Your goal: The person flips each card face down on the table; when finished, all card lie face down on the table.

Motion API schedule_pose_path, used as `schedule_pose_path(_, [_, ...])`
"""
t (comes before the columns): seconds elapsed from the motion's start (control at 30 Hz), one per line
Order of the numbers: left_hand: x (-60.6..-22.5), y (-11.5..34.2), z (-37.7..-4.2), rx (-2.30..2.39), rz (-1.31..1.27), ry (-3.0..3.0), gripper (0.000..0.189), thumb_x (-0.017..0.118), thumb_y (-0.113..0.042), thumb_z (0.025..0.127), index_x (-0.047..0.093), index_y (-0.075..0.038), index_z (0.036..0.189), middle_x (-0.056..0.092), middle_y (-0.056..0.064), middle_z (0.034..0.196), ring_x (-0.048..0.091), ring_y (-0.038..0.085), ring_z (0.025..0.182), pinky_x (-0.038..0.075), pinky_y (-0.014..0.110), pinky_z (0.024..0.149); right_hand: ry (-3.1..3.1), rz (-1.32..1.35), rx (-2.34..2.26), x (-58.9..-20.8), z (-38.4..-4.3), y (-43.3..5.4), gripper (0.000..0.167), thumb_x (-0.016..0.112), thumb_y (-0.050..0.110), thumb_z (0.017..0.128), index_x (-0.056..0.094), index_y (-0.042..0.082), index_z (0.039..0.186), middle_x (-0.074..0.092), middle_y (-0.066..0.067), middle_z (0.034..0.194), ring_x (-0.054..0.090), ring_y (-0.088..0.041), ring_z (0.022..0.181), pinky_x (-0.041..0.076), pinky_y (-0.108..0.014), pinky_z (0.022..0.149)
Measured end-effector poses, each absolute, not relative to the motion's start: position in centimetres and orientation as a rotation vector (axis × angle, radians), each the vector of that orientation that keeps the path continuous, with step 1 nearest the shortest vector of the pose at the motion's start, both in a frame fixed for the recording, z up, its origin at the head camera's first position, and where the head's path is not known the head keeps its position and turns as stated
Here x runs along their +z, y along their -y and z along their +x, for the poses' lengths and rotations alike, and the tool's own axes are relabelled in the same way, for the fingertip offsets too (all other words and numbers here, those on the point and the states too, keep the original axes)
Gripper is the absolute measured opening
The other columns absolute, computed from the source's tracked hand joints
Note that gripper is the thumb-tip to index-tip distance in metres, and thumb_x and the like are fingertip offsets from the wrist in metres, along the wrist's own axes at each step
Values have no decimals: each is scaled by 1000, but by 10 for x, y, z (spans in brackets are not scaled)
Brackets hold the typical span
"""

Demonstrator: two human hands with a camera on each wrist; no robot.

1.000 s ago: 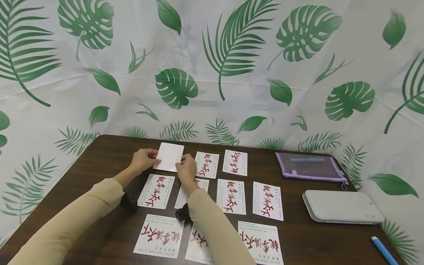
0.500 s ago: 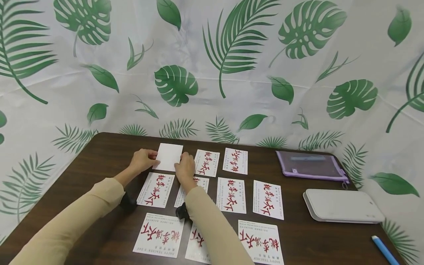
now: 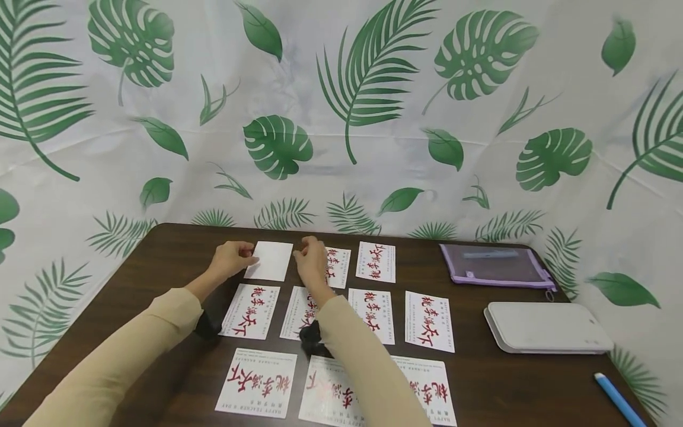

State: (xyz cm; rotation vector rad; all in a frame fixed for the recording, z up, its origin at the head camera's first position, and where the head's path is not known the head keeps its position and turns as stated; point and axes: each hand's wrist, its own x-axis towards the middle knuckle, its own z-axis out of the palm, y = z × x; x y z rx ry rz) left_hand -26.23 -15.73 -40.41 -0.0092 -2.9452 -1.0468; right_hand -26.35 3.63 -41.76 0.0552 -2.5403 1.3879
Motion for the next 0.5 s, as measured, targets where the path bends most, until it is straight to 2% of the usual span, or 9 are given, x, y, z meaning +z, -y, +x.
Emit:
schedule_pose_path(0.2, [-393, 125, -270, -1313, -153, 2934, 48, 68, -15, 86, 54, 5, 127, 64, 19, 107, 64, 27, 86, 51, 28, 68, 2484, -194, 1490, -419, -277, -93, 24, 68, 4, 82, 64, -4, 105, 60, -10, 80, 56, -20, 73, 45, -26, 63])
schedule_pose_path(0.33, [-390, 100, -272, -1483, -225, 2960, 53, 67, -12, 86, 48, 5, 132, 60, 23, 115, 67, 31, 89, 54, 27, 70, 2519, -276, 1537, -427, -279, -114, 26, 67, 3, 82, 62, -7, 106, 57, -7, 80, 52, -15, 73, 40, -18, 58])
schedule_pose_path(0.4, [-390, 88, -273, -1509, -251, 2976, 55, 68, -11, 86, 46, 5, 134, 58, 24, 118, 67, 31, 90, 55, 29, 73, 2550, -276, 1521, -429, -280, -120, 28, 66, 2, 82, 62, -8, 107, 56, -7, 80, 52, -14, 73, 40, -17, 57])
schedule_pose_path(0.5, [-393, 73, -277, -1542, -279, 2984, 56, 68, -9, 85, 45, 5, 135, 56, 24, 119, 67, 31, 92, 55, 30, 77, 2617, -277, 1458, -429, -282, -127, 31, 67, 1, 81, 61, -8, 110, 57, -10, 82, 52, -17, 74, 44, -22, 58])
